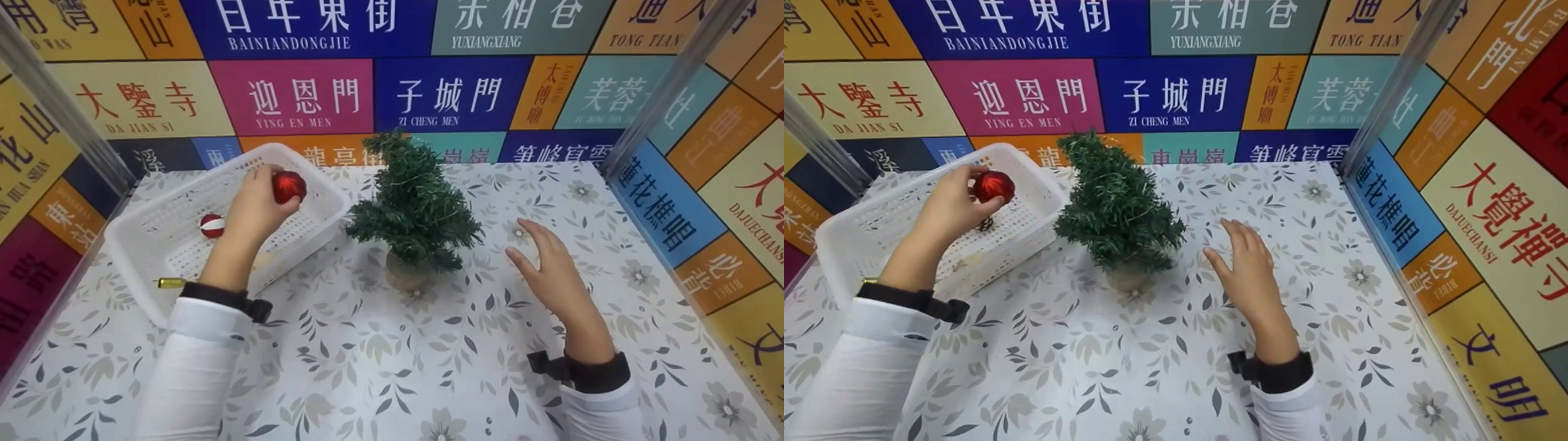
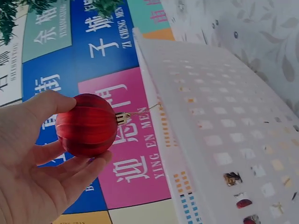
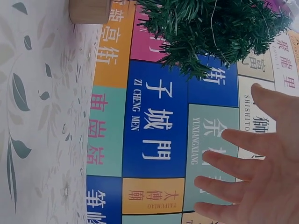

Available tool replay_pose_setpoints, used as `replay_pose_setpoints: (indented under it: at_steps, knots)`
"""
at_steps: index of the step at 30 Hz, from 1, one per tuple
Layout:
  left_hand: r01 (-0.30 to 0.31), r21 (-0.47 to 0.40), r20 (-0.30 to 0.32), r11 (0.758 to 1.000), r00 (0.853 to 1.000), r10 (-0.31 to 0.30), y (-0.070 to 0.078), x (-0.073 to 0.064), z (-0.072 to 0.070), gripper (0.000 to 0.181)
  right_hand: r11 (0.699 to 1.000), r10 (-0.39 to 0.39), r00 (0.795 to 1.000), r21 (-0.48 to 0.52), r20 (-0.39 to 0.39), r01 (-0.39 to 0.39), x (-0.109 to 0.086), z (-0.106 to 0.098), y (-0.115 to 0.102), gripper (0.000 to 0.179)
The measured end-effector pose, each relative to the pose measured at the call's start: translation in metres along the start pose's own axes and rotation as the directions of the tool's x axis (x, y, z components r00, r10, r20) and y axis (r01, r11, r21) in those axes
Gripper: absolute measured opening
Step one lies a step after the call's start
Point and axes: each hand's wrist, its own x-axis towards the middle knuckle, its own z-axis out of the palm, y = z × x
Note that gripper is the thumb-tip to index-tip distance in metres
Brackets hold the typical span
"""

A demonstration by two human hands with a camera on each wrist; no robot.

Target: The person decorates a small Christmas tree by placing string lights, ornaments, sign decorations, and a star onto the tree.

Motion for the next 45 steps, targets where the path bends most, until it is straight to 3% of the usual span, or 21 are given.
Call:
replay_pose_setpoints:
  at_steps: [5, 9, 15, 19, 23, 26, 28, 32, 36, 38, 41, 43, 45]
  knots:
    - [-0.088, -0.148, -0.117, 0.985, 0.991, 0.071, 0.012, -0.024, -0.004, 0.061, 0.997, 0.017, 0.999, 0.072, -0.048, -0.013, -0.004, -0.002, -0.005, 0.059]
    - [-0.177, -0.266, -0.195, 0.948, 0.973, 0.127, 0.019, -0.045, 0.000, 0.057, 0.987, -0.042, 0.986, 0.145, -0.162, 0.066, -0.006, 0.000, -0.009, 0.051]
    - [-0.204, -0.400, -0.236, 0.893, 0.965, 0.115, 0.035, -0.089, 0.014, 0.066, 0.961, -0.098, 0.955, 0.224, -0.280, 0.164, -0.013, 0.004, -0.021, 0.039]
    - [-0.284, -0.440, -0.242, 0.852, 0.951, 0.192, 0.045, -0.116, 0.022, 0.069, 0.922, -0.158, 0.935, 0.291, -0.317, 0.254, -0.021, 0.008, -0.033, 0.035]
    - [-0.391, -0.468, -0.246, 0.792, 0.919, 0.308, 0.056, -0.137, 0.030, 0.066, 0.823, -0.228, 0.941, 0.467, -0.250, 0.323, -0.033, 0.010, -0.047, 0.031]
    - [-0.445, -0.488, -0.252, 0.750, 0.895, 0.367, 0.063, -0.149, 0.036, 0.066, 0.731, -0.279, 0.946, 0.603, -0.163, 0.320, -0.041, 0.013, -0.058, 0.030]
    - [-0.467, -0.501, -0.253, 0.729, 0.884, 0.393, 0.066, -0.154, 0.041, 0.064, 0.688, -0.322, 0.939, 0.652, -0.118, 0.318, -0.044, 0.016, -0.064, 0.031]
    - [-0.479, -0.524, -0.224, 0.704, 0.876, 0.428, 0.067, -0.162, 0.050, 0.063, 0.676, -0.382, 0.924, 0.684, 0.007, 0.274, -0.045, 0.026, -0.069, 0.035]
    - [-0.477, -0.571, -0.169, 0.668, 0.865, 0.473, 0.066, -0.167, 0.058, 0.063, 0.651, -0.403, 0.899, 0.744, 0.171, 0.150, -0.043, 0.040, -0.072, 0.040]
    - [-0.467, -0.605, -0.140, 0.645, 0.860, 0.491, 0.066, -0.169, 0.062, 0.063, 0.589, -0.421, 0.876, 0.805, 0.235, 0.066, -0.042, 0.047, -0.073, 0.041]
    - [-0.453, -0.644, -0.100, 0.617, 0.849, 0.519, 0.068, -0.171, 0.066, 0.063, 0.453, -0.478, 0.832, 0.891, 0.281, -0.040, -0.043, 0.057, -0.073, 0.037]
    - [-0.455, -0.653, -0.076, 0.605, 0.834, 0.546, 0.069, -0.171, 0.068, 0.062, 0.371, -0.512, 0.810, 0.924, 0.285, -0.091, -0.044, 0.063, -0.073, 0.034]
    - [-0.461, -0.653, -0.049, 0.600, 0.817, 0.575, 0.070, -0.171, 0.069, 0.062, 0.332, -0.510, 0.810, 0.935, 0.289, -0.124, -0.045, 0.066, -0.074, 0.030]
